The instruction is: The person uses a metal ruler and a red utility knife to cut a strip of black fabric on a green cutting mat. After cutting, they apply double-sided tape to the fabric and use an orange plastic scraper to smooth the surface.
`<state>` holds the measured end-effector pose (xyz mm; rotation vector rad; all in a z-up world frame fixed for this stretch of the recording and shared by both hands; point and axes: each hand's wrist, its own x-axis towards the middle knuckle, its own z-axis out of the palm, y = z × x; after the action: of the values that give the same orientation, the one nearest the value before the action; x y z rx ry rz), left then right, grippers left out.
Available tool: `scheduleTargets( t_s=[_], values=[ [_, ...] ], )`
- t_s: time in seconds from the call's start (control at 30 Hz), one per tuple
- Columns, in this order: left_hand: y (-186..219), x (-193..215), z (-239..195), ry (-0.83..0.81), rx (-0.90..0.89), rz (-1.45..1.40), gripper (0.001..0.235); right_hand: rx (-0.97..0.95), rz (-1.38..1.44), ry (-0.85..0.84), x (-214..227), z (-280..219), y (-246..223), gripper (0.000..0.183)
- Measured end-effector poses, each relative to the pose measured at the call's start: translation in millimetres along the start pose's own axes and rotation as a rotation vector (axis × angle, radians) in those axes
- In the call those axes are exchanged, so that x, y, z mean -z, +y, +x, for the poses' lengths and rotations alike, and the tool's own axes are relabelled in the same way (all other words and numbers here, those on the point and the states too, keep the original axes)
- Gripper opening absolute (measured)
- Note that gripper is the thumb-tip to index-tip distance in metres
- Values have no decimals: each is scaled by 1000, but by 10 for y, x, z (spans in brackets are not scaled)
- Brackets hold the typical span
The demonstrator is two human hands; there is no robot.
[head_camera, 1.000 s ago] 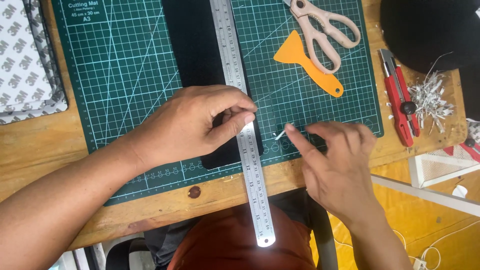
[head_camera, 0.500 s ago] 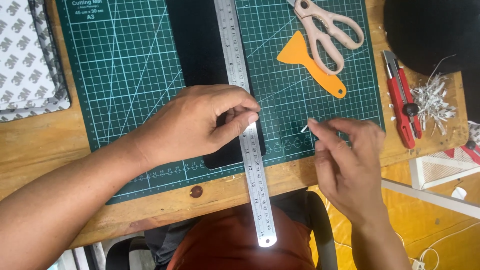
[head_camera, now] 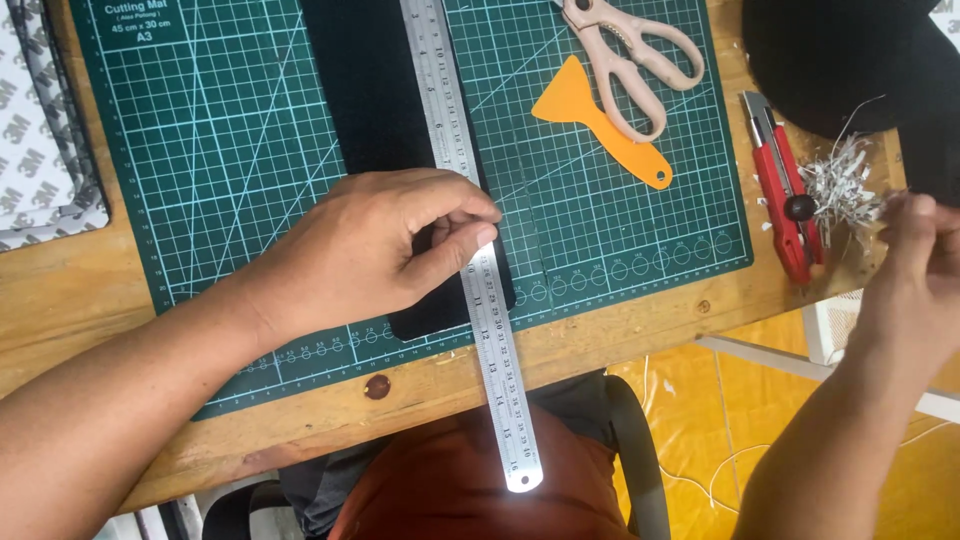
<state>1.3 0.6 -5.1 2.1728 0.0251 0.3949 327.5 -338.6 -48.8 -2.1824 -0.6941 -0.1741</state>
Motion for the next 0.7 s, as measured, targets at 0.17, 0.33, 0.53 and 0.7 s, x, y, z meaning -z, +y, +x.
scheduleTargets(
  t_s=[0.17, 0.33, 0.53, 0.7],
  values=[
    [4, -5, 17, -2, 1, 12, 12, 280, -204, -25, 23, 275, 567, 5],
    [-6, -15, 13, -3, 9, 25, 11, 390, -254, -53, -73, 236, 231, 7],
    [-20, -19, 15, -1, 10, 40, 11, 288, -245, -72, -48, 190, 126, 3],
    [-23, -20, 14, -6, 24, 44, 10, -99, -21, -94, -31, 256, 140, 17]
  ],
)
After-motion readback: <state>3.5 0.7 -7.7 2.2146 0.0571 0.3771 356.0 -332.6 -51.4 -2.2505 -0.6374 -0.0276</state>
